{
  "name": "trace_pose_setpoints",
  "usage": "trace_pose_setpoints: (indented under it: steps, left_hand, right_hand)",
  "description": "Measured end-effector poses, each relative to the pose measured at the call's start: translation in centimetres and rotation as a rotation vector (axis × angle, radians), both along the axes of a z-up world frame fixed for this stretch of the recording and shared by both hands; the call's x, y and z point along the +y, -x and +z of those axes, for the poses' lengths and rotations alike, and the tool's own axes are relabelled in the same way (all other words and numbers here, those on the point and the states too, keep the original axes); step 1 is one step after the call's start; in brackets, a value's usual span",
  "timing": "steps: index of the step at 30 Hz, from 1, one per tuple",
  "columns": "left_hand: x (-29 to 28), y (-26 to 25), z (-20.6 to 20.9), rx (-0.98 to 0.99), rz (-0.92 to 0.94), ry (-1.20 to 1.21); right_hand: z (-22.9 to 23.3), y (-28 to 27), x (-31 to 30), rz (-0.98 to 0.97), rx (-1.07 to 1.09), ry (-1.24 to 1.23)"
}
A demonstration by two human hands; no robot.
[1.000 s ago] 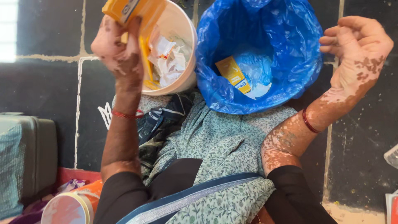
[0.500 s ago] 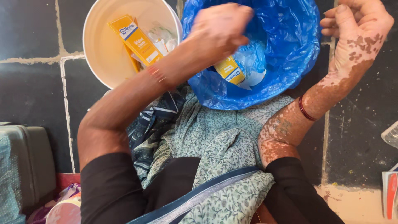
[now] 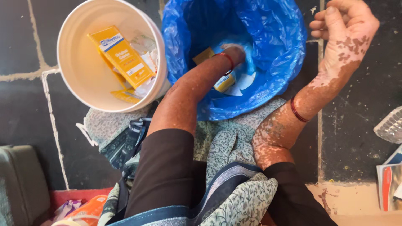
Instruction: The person sits on the floor and transfers various items, including small packets and plastic bags, from a blue plastic bag into a white bucket. The person handles the items one by one, occasionally inspecting them before placing them into the bucket.
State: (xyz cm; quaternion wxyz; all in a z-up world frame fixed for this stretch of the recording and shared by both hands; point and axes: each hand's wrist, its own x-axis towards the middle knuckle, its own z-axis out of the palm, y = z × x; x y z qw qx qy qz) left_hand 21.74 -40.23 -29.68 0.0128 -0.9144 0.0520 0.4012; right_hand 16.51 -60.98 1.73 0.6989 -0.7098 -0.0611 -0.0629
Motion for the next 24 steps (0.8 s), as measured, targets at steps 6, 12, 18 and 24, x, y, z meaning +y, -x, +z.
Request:
trace_pose_setpoints:
  steps: [6, 12, 18, 24]
  left_hand:
    - [0.6, 1.3, -0.6, -0.008, -0.161, 0.091]
    - [2.1, -1.1, 3.0, -0.291, -0.304, 0.270]
    - [5.4, -1.4, 14.8, -0.504, -0.334, 0.490]
    - [12.7, 6.9, 29.3, -0.848, -0.328, 0.871]
  right_hand:
    - [-1.0, -0.8, 0.1, 0.007, 0.004, -0.018]
    - [-1.1, -0.6, -1.1, -0.035, -0.038, 0.038]
    - [-0.8, -0.5, -1.6, -0.100, 0.024, -0.027]
    - [-2.3, -1.1, -1.9, -0.097, 0.069, -0.052]
